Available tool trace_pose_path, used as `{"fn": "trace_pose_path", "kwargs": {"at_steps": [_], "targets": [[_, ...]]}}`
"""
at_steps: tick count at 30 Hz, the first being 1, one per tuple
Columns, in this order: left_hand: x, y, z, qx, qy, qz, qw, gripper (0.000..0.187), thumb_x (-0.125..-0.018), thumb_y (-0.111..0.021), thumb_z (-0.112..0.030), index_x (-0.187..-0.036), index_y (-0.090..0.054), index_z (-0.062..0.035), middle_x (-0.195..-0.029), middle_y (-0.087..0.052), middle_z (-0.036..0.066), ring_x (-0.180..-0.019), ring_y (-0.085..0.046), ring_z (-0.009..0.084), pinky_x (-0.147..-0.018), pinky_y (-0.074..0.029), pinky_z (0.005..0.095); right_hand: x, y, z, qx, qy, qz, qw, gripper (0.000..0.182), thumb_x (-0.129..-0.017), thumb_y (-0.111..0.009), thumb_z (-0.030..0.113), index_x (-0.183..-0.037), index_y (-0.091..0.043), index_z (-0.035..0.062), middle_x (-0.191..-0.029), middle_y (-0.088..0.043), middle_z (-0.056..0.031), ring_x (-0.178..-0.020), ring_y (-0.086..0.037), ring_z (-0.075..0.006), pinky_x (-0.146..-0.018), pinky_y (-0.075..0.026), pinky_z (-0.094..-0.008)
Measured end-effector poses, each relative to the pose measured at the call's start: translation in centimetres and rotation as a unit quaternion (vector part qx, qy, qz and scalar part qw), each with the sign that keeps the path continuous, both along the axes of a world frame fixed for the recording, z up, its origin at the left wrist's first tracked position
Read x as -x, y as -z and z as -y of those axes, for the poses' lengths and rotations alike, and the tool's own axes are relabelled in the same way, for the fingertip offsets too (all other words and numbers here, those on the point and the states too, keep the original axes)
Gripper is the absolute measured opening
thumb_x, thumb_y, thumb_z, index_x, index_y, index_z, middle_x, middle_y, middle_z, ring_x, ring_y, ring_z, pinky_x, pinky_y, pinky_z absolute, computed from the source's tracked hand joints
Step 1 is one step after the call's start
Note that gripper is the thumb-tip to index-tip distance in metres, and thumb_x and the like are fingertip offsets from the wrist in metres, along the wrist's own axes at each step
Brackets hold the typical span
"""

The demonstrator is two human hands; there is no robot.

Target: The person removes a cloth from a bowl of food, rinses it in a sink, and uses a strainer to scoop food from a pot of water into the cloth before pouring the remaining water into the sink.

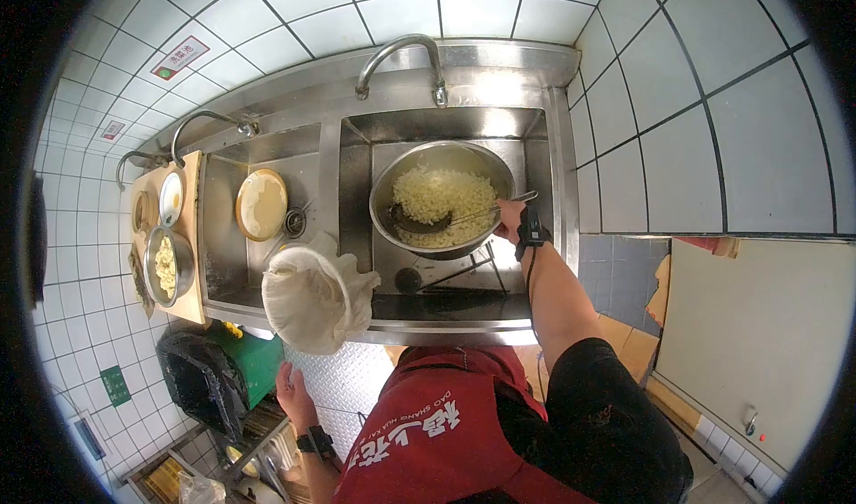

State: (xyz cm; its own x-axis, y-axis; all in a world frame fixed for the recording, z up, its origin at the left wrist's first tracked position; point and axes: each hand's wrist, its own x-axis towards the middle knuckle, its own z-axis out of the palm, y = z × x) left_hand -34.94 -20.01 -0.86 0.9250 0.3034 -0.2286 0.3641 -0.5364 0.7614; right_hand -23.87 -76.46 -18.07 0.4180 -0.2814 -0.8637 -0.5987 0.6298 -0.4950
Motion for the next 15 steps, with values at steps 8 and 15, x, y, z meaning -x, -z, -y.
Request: {"fn": "trace_pose_path", "kwargs": {"at_steps": [8, 15], "targets": [[-0.1, 0.1, -0.1, 0.002, 0.0, -0.001, 1.0, 0.033, -0.096, -0.057, -0.004, -0.127, -0.054, 0.009, -0.139, -0.051, 0.02, -0.123, -0.054, 0.0277, -0.101, -0.049, 0.0375, -0.3, -2.0, -0.5, 0.021, -0.009, -0.012, 1.0, 0.028, -0.102, -0.052, 0.023, -0.12, -0.058, 0.0032, -0.108, -0.068, -0.0096, -0.092, -0.068, -0.0217, -0.08, -0.059, -0.0391], [-0.1, 0.0, 0.1, -0.004, 0.002, -0.002, 1.0, 0.033, -0.096, -0.057, -0.004, -0.127, -0.054, 0.0082, -0.14, -0.051, 0.02, -0.124, -0.054, 0.0281, -0.101, -0.049, 0.0378, -1.2, -1.9, -0.3, 0.041, -0.011, -0.025, 0.999, 0.023, -0.1, -0.056, 0.024, -0.1, -0.062, 0.0024, -0.085, -0.067, -0.0082, -0.065, -0.065, -0.0184, -0.055, -0.057, -0.0345]]}}
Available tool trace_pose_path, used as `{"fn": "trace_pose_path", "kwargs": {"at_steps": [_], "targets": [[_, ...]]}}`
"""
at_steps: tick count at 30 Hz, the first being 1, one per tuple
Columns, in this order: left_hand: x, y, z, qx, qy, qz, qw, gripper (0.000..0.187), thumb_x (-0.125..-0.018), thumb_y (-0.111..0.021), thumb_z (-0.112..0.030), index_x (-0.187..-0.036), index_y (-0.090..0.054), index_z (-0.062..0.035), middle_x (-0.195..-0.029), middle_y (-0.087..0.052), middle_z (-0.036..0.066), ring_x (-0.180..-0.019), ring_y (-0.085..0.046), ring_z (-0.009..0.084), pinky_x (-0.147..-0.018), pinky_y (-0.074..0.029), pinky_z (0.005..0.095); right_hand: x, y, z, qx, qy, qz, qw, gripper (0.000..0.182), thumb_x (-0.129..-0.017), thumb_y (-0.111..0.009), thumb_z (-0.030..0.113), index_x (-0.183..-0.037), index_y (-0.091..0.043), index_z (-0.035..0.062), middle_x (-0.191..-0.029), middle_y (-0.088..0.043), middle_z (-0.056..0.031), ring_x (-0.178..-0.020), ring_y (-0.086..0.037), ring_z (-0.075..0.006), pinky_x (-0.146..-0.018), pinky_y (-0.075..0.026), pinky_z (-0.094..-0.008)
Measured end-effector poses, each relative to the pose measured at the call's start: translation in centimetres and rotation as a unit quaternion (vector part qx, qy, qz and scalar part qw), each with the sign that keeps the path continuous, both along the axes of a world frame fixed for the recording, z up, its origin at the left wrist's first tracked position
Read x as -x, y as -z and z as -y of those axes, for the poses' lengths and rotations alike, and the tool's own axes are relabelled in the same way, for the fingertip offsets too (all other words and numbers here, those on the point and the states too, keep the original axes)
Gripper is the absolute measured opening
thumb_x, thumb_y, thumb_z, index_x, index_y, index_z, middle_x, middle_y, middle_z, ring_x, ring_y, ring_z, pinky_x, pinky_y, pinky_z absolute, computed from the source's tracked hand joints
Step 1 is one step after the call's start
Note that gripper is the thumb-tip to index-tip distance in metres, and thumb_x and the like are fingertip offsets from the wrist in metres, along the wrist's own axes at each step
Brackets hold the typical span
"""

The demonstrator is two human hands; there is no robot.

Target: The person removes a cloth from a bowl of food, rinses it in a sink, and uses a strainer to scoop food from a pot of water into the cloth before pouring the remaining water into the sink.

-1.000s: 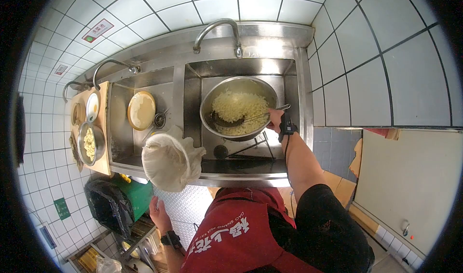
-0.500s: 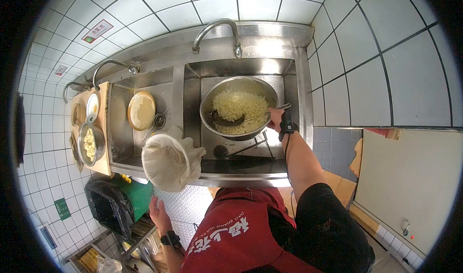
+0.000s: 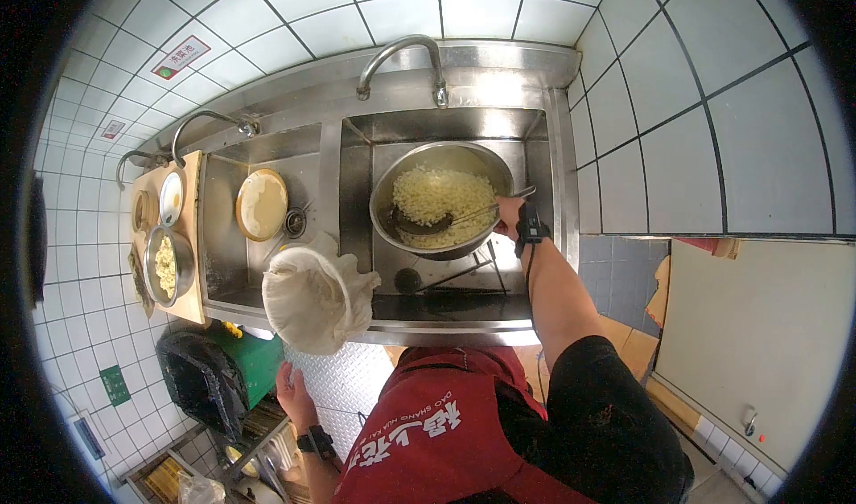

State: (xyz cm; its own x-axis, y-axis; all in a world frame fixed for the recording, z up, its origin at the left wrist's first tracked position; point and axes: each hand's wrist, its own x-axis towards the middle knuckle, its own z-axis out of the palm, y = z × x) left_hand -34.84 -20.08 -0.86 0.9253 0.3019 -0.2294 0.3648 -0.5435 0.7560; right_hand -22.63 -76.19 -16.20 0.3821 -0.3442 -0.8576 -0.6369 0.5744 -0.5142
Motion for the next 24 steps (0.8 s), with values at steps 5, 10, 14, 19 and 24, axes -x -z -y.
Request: {"fn": "trace_pose_path", "kwargs": {"at_steps": [5, 10, 14, 19, 24], "targets": [[0.0, -0.2, 0.4, 0.011, -0.023, 0.009, 1.0, 0.032, -0.095, -0.061, -0.007, -0.124, -0.059, 0.0061, -0.135, -0.058, 0.017, -0.124, -0.054, 0.0254, -0.108, -0.04, 0.0367, -0.2, -0.9, -0.1, 0.019, -0.02, -0.008, 1.0, 0.023, -0.1, -0.057, 0.025, -0.102, -0.063, 0.0025, -0.088, -0.068, -0.0079, -0.07, -0.066, -0.0186, -0.06, -0.058, -0.0345], [0.0, -0.2, 0.2, 0.012, -0.015, 0.0, 1.0, 0.033, -0.096, -0.059, -0.006, -0.126, -0.056, 0.0069, -0.137, -0.054, 0.019, -0.124, -0.054, 0.0268, -0.105, -0.044, 0.0378, -0.3, -0.4, 0.2, -0.006, -0.013, 0.007, 1.0, 0.025, -0.101, -0.056, 0.026, -0.109, -0.062, 0.0035, -0.097, -0.068, -0.0081, -0.08, -0.068, -0.0205, -0.068, -0.06, -0.0363], [0.1, 0.0, 0.0, 0.015, -0.009, -0.004, 1.0, 0.032, -0.097, -0.057, -0.004, -0.126, -0.055, 0.0069, -0.14, -0.051, 0.019, -0.124, -0.053, 0.0279, -0.102, -0.048, 0.0386, -0.5, -1.2, 0.2, 0.011, -0.034, -0.013, 0.999, 0.025, -0.101, -0.055, 0.026, -0.111, -0.062, 0.0038, -0.1, -0.069, -0.0082, -0.083, -0.068, -0.0208, -0.071, -0.06, -0.0373], [0.1, 0.3, -0.2, 0.019, -0.011, -0.005, 1.0, 0.031, -0.097, -0.057, -0.004, -0.126, -0.056, 0.0062, -0.14, -0.051, 0.019, -0.124, -0.053, 0.0276, -0.102, -0.048, 0.0378, -0.6, -0.6, 0.3, 0.019, -0.043, -0.013, 0.999, 0.028, -0.103, -0.051, 0.025, -0.115, -0.061, 0.0032, -0.103, -0.068, -0.009, -0.087, -0.067, -0.0218, -0.073, -0.059, -0.0368], [0.1, -0.1, 0.4, 0.018, -0.025, -0.002, 1.0, 0.033, -0.096, -0.06, -0.008, -0.125, -0.058, 0.0063, -0.138, -0.055, 0.018, -0.126, -0.053, 0.0249, -0.109, -0.039, 0.0367, -0.6, 0.5, 0.7, 0.019, -0.046, -0.024, 0.998, 0.03, -0.102, -0.051, 0.027, -0.116, -0.062, 0.0026, -0.103, -0.068, -0.0093, -0.086, -0.067, -0.0217, -0.072, -0.059, -0.0366]]}}
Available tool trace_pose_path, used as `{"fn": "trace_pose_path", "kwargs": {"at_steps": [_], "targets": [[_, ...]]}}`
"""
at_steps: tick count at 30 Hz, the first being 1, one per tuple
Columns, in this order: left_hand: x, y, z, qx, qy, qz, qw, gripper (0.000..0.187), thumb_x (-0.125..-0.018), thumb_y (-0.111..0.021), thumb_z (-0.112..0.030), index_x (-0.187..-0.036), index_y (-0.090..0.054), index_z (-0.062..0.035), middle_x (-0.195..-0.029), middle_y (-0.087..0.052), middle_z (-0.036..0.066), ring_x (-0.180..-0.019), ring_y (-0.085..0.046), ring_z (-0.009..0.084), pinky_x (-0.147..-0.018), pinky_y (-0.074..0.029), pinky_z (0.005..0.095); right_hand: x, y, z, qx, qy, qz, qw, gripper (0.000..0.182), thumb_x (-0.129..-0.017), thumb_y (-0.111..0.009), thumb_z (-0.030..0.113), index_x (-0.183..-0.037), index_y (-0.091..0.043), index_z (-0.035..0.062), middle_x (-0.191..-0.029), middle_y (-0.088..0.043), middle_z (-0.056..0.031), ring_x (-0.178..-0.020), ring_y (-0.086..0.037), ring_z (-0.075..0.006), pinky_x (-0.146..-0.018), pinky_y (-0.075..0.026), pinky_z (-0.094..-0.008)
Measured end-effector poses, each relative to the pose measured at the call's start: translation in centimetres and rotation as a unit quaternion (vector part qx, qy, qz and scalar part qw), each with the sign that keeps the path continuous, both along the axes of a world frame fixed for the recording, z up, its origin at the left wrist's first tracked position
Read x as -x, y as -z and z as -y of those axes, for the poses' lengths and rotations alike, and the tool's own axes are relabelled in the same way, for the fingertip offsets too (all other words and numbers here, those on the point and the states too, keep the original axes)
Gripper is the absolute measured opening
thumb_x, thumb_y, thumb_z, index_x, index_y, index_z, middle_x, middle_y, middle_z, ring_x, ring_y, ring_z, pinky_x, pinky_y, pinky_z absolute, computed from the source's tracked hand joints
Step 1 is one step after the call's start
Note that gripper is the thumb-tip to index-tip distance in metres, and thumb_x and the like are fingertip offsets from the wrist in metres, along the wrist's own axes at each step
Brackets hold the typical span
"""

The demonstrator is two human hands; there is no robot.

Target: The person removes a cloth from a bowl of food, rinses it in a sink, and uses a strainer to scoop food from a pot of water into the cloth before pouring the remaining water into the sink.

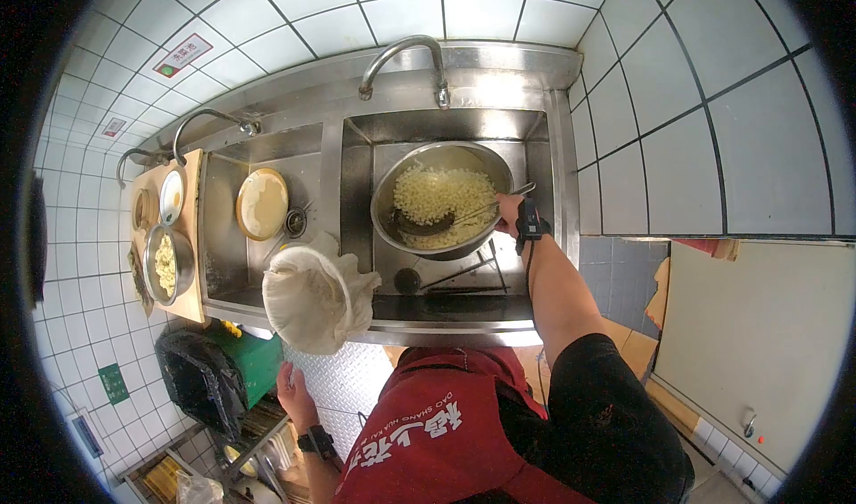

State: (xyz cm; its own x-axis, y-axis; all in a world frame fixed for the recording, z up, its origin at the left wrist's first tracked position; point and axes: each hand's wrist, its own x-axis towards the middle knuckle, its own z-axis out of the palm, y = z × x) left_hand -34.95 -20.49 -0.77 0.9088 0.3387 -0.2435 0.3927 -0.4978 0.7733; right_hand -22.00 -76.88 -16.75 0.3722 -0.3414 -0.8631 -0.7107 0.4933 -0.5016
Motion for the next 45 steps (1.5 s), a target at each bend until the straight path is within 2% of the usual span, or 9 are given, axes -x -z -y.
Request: {"fn": "trace_pose_path", "kwargs": {"at_steps": [13, 21, 30, 33, 35, 39, 40, 41, 45], "targets": [[-0.4, 0.2, 0.3, -0.015, 0.01, 0.001, 1.0, 0.035, -0.096, -0.06, -0.008, -0.126, -0.058, 0.0079, -0.132, -0.06, 0.019, -0.124, -0.055, 0.0263, -0.107, -0.041, 0.0373, 3.7, 1.4, -2.5, -0.003, 0.011, 0.042, 0.999, 0.042, -0.101, -0.055, 0.035, -0.11, -0.061, -0.0056, -0.089, -0.067, -0.0116, -0.071, -0.067, -0.0243, -0.065, -0.06, -0.0406], [-1.9, 1.0, 0.6, -0.017, 0.022, -0.006, 1.0, 0.035, -0.095, -0.06, -0.009, -0.127, -0.059, 0.0061, -0.127, -0.062, 0.017, -0.118, -0.058, 0.0245, -0.103, -0.044, 0.0359, 9.4, 5.9, -5.1, 0.026, 0.011, -0.014, 0.999, 0.058, -0.1, -0.056, 0.042, -0.126, -0.057, -0.0097, -0.1, -0.069, -0.0186, -0.08, -0.071, -0.0251, -0.067, -0.062, -0.0397], [-2.6, 0.8, 0.8, -0.044, 0.043, -0.004, 0.998, 0.034, -0.095, -0.061, -0.009, -0.125, -0.06, 0.0067, -0.126, -0.063, 0.017, -0.117, -0.058, 0.025, -0.103, -0.044, 0.0357, 13.2, 8.5, -6.2, -0.049, 0.094, -0.047, 0.993, 0.057, -0.095, -0.062, 0.05, -0.134, -0.057, 0.0086, -0.122, -0.063, -0.0164, -0.099, -0.067, -0.0249, -0.077, -0.061, -0.0368], [-2.9, 1.4, 1.0, -0.034, 0.044, -0.004, 0.998, 0.033, -0.095, -0.061, -0.009, -0.123, -0.06, 0.0077, -0.125, -0.063, 0.017, -0.117, -0.059, 0.0251, -0.102, -0.044, 0.0359, 13.4, 6.5, -6.1, -0.039, 0.061, -0.055, 0.996, 0.058, -0.094, -0.063, 0.05, -0.133, -0.056, 0.0065, -0.117, -0.064, -0.0164, -0.099, -0.066, -0.026, -0.08, -0.06, -0.0381], [-3.1, 1.7, 1.2, -0.034, 0.044, -0.01, 0.998, 0.034, -0.096, -0.061, -0.01, -0.125, -0.059, 0.0077, -0.125, -0.063, 0.017, -0.117, -0.059, 0.0249, -0.102, -0.044, 0.0357, 13.6, 5.7, -6.4, -0.061, -0.015, -0.202, 0.977, 0.057, -0.092, -0.066, 0.05, -0.126, -0.06, 0.0055, -0.114, -0.064, -0.0162, -0.099, -0.066, -0.0251, -0.075, -0.06, -0.0395], [-3.7, 2.9, 1.0, -0.023, 0.02, 0.0, 1.0, 0.043, -0.097, -0.059, -0.01, -0.135, -0.049, 0.0068, -0.131, -0.059, 0.017, -0.119, -0.058, 0.0253, -0.101, -0.045, 0.0366, 14.2, 4.6, -5.4, -0.054, -0.203, -0.104, 0.972, 0.055, -0.088, -0.07, 0.047, -0.121, -0.061, 0.0034, -0.114, -0.064, -0.0192, -0.101, -0.065, -0.0294, -0.075, -0.058, -0.0462], [-3.6, 3.9, 0.1, -0.023, 0.019, -0.001, 1.0, 0.043, -0.097, -0.059, -0.01, -0.135, -0.049, 0.0068, -0.131, -0.059, 0.017, -0.119, -0.058, 0.0253, -0.101, -0.045, 0.0366, 14.3, 3.9, -5.2, 0.257, -0.316, -0.019, 0.913, 0.052, -0.085, -0.072, 0.043, -0.117, -0.063, 0.0029, -0.115, -0.063, -0.021, -0.101, -0.064, -0.0322, -0.076, -0.056, -0.0491], [-3.6, 5.1, -0.9, -0.01, 0.004, -0.001, 1.0, 0.047, -0.097, -0.059, -0.01, -0.139, -0.044, 0.0061, -0.134, -0.057, 0.016, -0.12, -0.057, 0.0258, -0.101, -0.046, 0.0372, 14.3, 3.2, -5.1, 0.537, -0.391, 0.068, 0.744, 0.048, -0.083, -0.073, 0.04, -0.113, -0.064, 0.0023, -0.116, -0.063, -0.0229, -0.101, -0.064, -0.0349, -0.078, -0.054, -0.0521], [-4.4, 4.8, 0.1, 0.132, -0.099, -0.037, 0.986, 0.053, -0.098, -0.057, -0.013, -0.144, -0.039, 0.0037, -0.137, -0.054, 0.014, -0.12, -0.056, 0.0254, -0.098, -0.048, 0.0383, 13.1, 2.7, -3.9, 0.507, -0.517, -0.09, 0.684, 0.046, -0.082, -0.07, 0.038, -0.11, -0.067, 0.0015, -0.109, -0.066, -0.0213, -0.098, -0.066, -0.0402, -0.085, -0.054, -0.0506]]}}
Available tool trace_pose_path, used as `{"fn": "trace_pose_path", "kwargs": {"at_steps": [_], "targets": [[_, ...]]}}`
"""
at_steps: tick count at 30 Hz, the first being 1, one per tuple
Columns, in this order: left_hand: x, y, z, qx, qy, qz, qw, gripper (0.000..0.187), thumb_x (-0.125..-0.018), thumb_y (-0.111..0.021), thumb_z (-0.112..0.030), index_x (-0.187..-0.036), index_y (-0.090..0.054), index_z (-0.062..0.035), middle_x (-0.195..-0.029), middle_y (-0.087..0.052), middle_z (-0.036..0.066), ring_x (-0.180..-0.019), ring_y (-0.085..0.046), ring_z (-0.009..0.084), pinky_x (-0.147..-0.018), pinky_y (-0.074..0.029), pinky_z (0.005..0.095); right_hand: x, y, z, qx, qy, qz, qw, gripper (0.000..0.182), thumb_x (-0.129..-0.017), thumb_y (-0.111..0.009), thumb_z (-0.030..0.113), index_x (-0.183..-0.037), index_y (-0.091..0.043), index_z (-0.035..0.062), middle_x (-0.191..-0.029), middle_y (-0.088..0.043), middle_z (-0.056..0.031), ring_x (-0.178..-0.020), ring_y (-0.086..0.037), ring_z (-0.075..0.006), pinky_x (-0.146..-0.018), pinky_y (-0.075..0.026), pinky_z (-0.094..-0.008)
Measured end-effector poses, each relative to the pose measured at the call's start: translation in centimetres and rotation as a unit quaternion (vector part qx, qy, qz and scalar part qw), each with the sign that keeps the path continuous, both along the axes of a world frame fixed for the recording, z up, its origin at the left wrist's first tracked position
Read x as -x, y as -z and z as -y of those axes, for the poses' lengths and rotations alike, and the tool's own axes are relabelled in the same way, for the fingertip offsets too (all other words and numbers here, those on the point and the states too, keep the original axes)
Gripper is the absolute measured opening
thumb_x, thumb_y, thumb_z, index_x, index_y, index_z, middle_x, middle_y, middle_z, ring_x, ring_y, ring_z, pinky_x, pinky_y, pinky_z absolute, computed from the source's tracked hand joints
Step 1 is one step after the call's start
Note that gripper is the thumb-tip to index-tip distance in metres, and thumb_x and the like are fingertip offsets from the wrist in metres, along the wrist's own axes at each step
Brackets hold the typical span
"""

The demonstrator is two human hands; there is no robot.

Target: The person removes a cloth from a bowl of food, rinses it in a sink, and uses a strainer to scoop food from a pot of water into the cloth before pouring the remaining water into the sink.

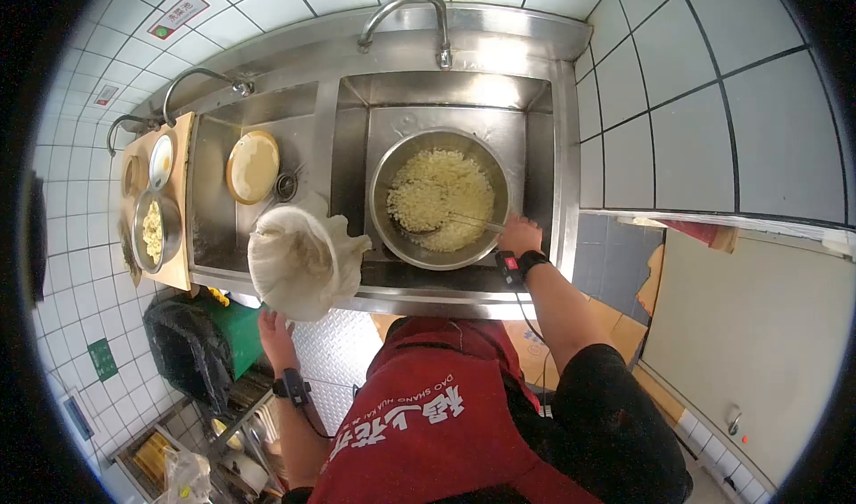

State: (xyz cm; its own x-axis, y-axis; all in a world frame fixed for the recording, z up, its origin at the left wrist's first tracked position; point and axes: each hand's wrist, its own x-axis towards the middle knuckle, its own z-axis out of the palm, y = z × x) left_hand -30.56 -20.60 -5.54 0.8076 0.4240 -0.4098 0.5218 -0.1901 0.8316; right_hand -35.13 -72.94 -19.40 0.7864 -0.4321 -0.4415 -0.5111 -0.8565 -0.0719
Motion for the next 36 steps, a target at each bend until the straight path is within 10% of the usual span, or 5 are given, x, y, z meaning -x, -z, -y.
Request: {"fn": "trace_pose_path", "kwargs": {"at_steps": [10, 12, 19, 36], "targets": [[-0.4, -0.7, 0.9, 0.09, -0.005, -0.053, 0.995, 0.045, -0.098, -0.055, -0.017, -0.14, -0.047, -0.0019, -0.129, -0.059, 0.009, -0.111, -0.061, 0.0205, -0.092, -0.052, 0.0358, -3.1, -0.2, -1.6, -0.461, -0.097, -0.218, 0.855, 0.032, -0.09, -0.064, 0.03, -0.094, -0.07, -0.0007, -0.082, -0.072, -0.0119, -0.073, -0.072, -0.0197, -0.059, -0.058, -0.0343], [-0.5, -0.7, 1.0, 0.089, 0.0, -0.067, 0.994, 0.044, -0.098, -0.056, -0.016, -0.139, -0.049, -0.003, -0.127, -0.06, 0.008, -0.11, -0.061, 0.0197, -0.092, -0.053, 0.035, -3.7, -1.8, -4.1, -0.563, 0.319, -0.179, 0.741, 0.034, -0.092, -0.06, 0.029, -0.072, -0.066, 0.0024, -0.067, -0.066, -0.0103, -0.052, -0.06, -0.017, -0.05, -0.048, -0.0324], [-0.6, -0.6, 0.2, 0.092, 0.016, -0.037, 0.995, 0.039, -0.096, -0.057, -0.014, -0.134, -0.053, -0.003, -0.125, -0.062, 0.007, -0.11, -0.061, 0.0188, -0.09, -0.054, 0.0357, -1.8, -0.2, -4.9, -0.536, 0.122, -0.112, 0.828, 0.028, -0.096, -0.055, 0.021, -0.076, -0.059, 0.0018, -0.064, -0.059, -0.0079, -0.049, -0.055, -0.0168, -0.043, -0.04, -0.0338], [-2.2, 2.5, -5.1, 0.275, 0.059, -0.025, 0.959, 0.024, -0.095, -0.053, -0.013, -0.114, -0.058, 0.0005, -0.105, -0.063, 0.01, -0.097, -0.066, 0.0241, -0.083, -0.058, 0.037, 7.4, -8.2, -6.1, -0.578, 0.284, -0.022, 0.765, 0.018, -0.099, -0.057, 0.018, -0.091, -0.056, 0.0026, -0.065, -0.051, 0.0002, -0.045, -0.043, -0.0089, -0.038, -0.036, -0.0271]]}}
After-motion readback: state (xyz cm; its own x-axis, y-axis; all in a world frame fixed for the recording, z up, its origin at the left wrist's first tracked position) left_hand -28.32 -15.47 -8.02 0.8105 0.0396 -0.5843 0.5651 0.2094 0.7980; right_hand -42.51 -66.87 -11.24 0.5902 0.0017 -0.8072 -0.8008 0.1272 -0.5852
